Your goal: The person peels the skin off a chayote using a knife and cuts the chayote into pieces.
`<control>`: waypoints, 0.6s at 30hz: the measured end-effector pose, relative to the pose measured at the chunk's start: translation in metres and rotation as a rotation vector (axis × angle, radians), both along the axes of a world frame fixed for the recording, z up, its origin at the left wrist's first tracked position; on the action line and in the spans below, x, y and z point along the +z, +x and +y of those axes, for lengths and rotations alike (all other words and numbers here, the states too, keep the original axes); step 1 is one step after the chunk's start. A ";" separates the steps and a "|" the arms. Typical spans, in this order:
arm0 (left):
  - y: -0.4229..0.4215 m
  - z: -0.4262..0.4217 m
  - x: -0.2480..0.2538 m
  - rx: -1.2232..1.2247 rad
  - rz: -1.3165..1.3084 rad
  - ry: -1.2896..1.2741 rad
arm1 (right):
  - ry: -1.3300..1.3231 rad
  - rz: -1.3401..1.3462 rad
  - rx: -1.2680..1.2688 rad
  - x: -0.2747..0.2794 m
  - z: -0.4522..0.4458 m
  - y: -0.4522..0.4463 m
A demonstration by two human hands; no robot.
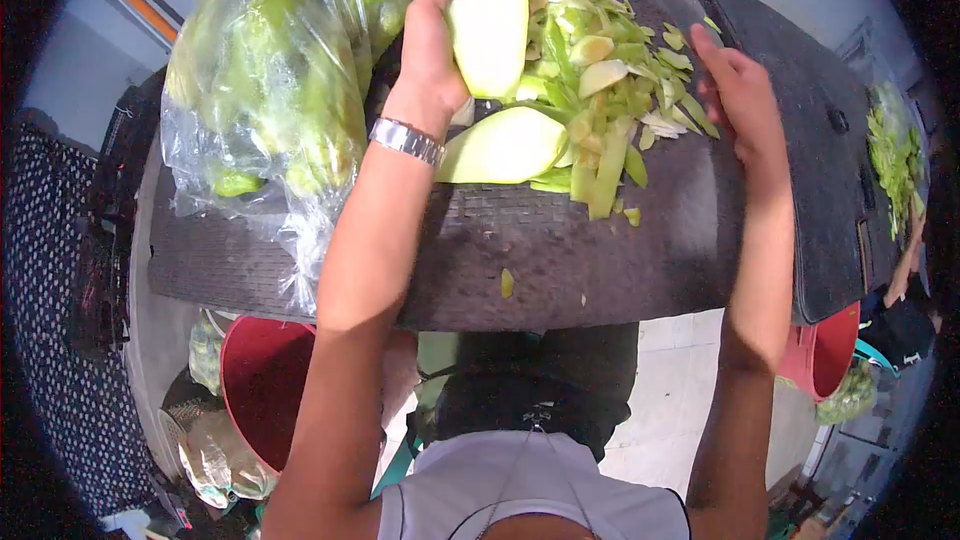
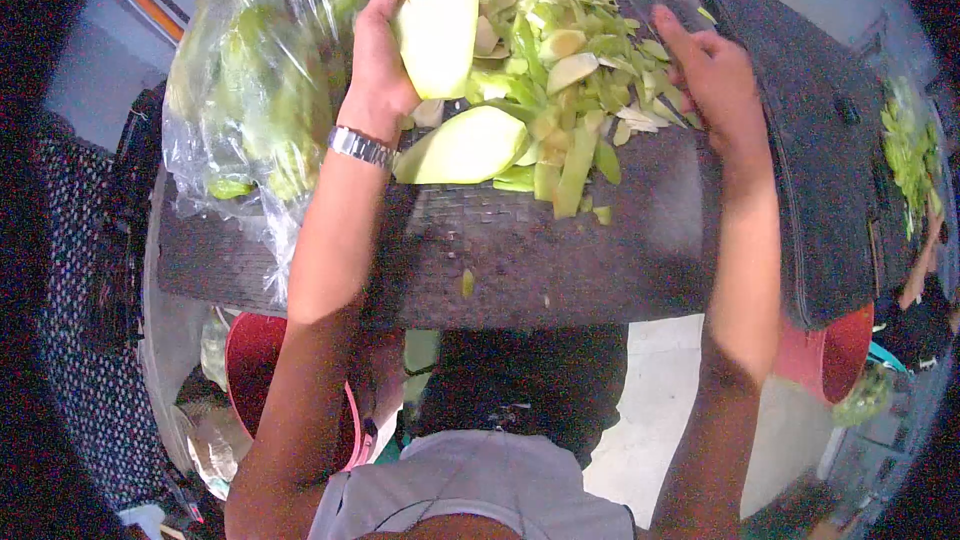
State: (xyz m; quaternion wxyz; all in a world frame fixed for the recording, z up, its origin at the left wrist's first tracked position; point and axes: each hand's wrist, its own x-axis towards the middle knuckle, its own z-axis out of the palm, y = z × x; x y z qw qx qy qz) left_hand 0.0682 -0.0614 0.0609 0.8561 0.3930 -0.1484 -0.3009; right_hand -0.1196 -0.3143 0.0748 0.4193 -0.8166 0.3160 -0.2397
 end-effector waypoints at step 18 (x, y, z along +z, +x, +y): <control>-0.057 0.027 -0.040 -0.190 0.088 0.184 | 0.595 -0.234 0.353 -0.029 0.086 0.038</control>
